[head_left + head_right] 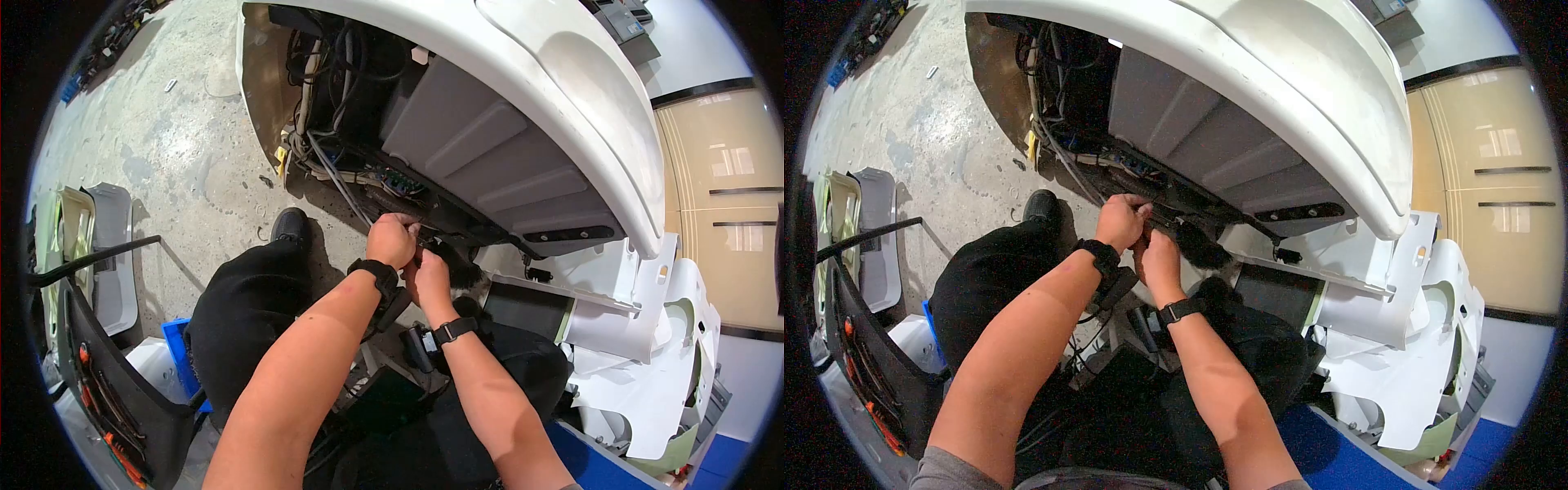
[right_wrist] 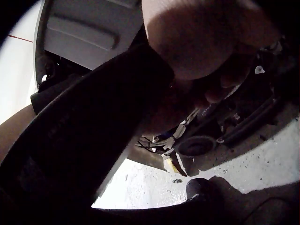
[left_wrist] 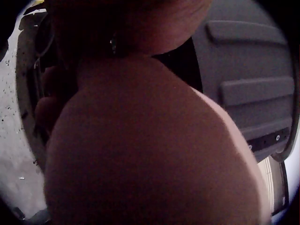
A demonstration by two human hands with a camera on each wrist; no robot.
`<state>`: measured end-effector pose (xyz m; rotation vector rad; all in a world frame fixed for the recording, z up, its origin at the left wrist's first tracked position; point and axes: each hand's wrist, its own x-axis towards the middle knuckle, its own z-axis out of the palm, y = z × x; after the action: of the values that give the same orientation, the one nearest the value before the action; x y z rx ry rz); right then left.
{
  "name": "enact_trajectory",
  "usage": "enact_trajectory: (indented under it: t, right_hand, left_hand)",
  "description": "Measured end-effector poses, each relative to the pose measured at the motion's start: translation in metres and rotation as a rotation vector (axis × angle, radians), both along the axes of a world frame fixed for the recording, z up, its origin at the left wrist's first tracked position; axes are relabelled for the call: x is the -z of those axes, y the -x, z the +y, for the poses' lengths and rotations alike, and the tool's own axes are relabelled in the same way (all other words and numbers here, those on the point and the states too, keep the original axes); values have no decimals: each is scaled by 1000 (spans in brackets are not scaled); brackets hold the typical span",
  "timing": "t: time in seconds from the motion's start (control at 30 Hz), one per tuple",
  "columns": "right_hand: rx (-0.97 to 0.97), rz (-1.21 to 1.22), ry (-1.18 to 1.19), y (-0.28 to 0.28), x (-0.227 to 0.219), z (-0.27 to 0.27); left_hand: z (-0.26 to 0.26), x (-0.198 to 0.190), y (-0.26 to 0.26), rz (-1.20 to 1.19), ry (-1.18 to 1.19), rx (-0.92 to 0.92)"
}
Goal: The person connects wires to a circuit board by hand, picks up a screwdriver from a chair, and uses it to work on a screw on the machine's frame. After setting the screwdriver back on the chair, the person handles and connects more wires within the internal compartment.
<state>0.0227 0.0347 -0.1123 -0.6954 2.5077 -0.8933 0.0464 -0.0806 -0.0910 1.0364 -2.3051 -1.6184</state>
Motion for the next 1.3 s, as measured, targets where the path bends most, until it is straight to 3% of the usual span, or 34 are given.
enact_trajectory:
  t: [0.3,0.4,0.47,0.7,0.97,1.03,1.17,1.3]
  right_hand:
    - [-12,60,-4,-2,-16,-6]
    - [8,103,40,-6,-23,-14]
    - [9,73,25,-9,-29,-19]
    - [94,104,28,-17,-38,-33]
    - [153,36,112,-13,-22,-29]
    - [67,-109,74,-11,-23,-27]
    - [72,-180,81,-7,-20,-22]
    - [436,-626,341,1,-26,-22]
  left_hand:
    - [-1,0,-1,17,24,27]
    - [-6,-9,-5,-36,23,2]
    - [-13,-9,-6,-159,-128,-3]
    - [-22,-16,-16,-181,-104,51]
    - [-16,-18,-15,-121,189,48]
    - [-16,-14,-15,-85,191,29]
    - [-19,-9,-14,-62,225,8]
    - [-19,-8,-15,-51,228,-2]
